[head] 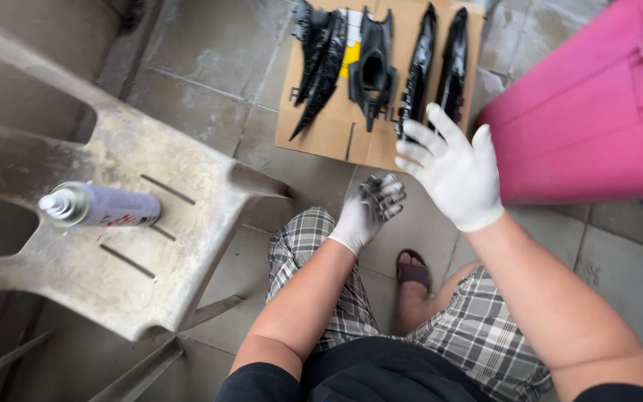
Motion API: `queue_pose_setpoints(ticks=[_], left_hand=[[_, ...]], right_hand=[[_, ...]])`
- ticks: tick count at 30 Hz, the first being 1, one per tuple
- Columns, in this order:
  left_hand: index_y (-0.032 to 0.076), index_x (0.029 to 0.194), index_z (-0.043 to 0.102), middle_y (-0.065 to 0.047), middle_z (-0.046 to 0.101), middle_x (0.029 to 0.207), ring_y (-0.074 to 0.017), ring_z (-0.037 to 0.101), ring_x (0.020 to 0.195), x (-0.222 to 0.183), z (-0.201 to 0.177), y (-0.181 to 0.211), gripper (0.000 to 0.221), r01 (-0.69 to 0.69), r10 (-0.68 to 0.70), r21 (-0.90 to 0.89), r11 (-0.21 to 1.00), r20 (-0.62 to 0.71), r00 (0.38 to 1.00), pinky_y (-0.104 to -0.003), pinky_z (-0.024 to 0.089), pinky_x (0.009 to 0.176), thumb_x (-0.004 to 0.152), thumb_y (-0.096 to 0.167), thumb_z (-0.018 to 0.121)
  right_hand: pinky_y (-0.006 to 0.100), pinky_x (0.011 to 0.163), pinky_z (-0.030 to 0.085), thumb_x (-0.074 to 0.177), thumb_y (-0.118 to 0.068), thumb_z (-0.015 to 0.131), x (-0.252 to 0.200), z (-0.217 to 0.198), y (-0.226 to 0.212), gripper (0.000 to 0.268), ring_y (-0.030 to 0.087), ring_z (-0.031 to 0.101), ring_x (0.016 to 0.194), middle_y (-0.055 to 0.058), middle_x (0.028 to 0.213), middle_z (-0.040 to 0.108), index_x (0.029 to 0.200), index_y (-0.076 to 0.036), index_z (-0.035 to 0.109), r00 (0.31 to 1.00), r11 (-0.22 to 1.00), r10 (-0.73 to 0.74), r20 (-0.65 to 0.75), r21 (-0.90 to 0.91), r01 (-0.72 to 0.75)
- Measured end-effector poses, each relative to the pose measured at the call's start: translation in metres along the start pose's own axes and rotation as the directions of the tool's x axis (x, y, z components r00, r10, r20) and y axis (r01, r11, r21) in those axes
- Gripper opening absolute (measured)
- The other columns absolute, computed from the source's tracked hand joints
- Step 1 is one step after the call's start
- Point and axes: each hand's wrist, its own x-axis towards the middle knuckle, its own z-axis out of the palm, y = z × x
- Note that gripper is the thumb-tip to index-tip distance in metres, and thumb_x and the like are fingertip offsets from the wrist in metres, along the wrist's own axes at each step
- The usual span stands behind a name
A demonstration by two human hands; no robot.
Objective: The person is spray painting various black plastic parts using a white spray can while sitting on the floor.
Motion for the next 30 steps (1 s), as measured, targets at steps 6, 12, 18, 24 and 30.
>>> queue_pose_setpoints(ticks=[6,12,18,24,30], left_hand=[[0.010,0.122,0.070,-0.010,0.077,0.102,-0.0239,0.077,0.093,0.036,-0.050,0.007,0.045,-0.033,0.069,0.241,0.970,-0.146,0.987,-0.037,0.063,0.080,0.108,0.045,0.048],[0.009,0.069,0.057,-0.003,0.045,0.059,-0.0163,0.050,0.048,-0.023,-0.002,0.024,0.044,-0.047,0.126,0.378,0.925,-0.185,0.975,-0.026,0.041,0.044,0.106,0.034,0.055],[0.009,0.072,0.055,-0.004,0.048,0.058,-0.0201,0.055,0.045,-0.045,0.008,0.028,0.045,-0.033,0.067,0.147,0.989,-0.231,0.971,-0.034,0.048,0.044,0.108,0.035,0.048],[0.000,0.141,0.059,-0.026,0.063,0.138,-0.0349,0.067,0.120,-0.050,-0.005,0.040,0.099,0.093,-0.028,-0.102,0.990,0.514,0.857,-0.048,0.051,0.108,0.099,0.083,0.027],[0.002,0.151,0.052,-0.022,0.058,0.148,-0.0315,0.060,0.134,-0.053,0.003,0.035,0.106,0.092,-0.043,-0.056,0.994,0.578,0.815,-0.048,0.045,0.115,0.092,0.089,0.041]], right_hand=[[0.045,0.106,0.049,0.106,-0.030,0.045,0.005,0.006,0.000,0.047,0.030,0.066,0.120,0.018,0.137,0.064,0.147,-0.009,0.054,0.938,0.630,0.055,-0.342,-0.717,-0.298],[0.040,0.106,0.049,0.100,-0.027,0.063,-0.002,0.011,-0.001,0.044,0.022,0.063,0.125,0.003,0.133,0.067,0.144,-0.024,0.061,0.993,0.047,0.025,-0.117,-0.992,-0.118],[0.055,0.108,0.044,0.099,-0.051,0.054,-0.022,0.050,0.007,0.062,0.042,0.059,0.127,0.024,0.136,0.063,0.141,-0.006,0.058,0.873,-0.271,0.483,0.066,-0.937,0.221],[0.055,0.112,0.039,0.102,-0.036,0.053,-0.017,0.032,-0.009,0.054,0.043,0.057,0.130,0.026,0.137,0.062,0.145,-0.003,0.055,0.930,-0.307,0.362,0.062,-0.934,0.182],[0.052,0.110,0.043,0.101,-0.048,0.053,-0.019,0.015,-0.011,0.058,0.037,0.056,0.132,0.017,0.142,0.060,0.147,-0.014,0.053,0.950,-0.367,0.311,-0.028,-0.925,0.093]])
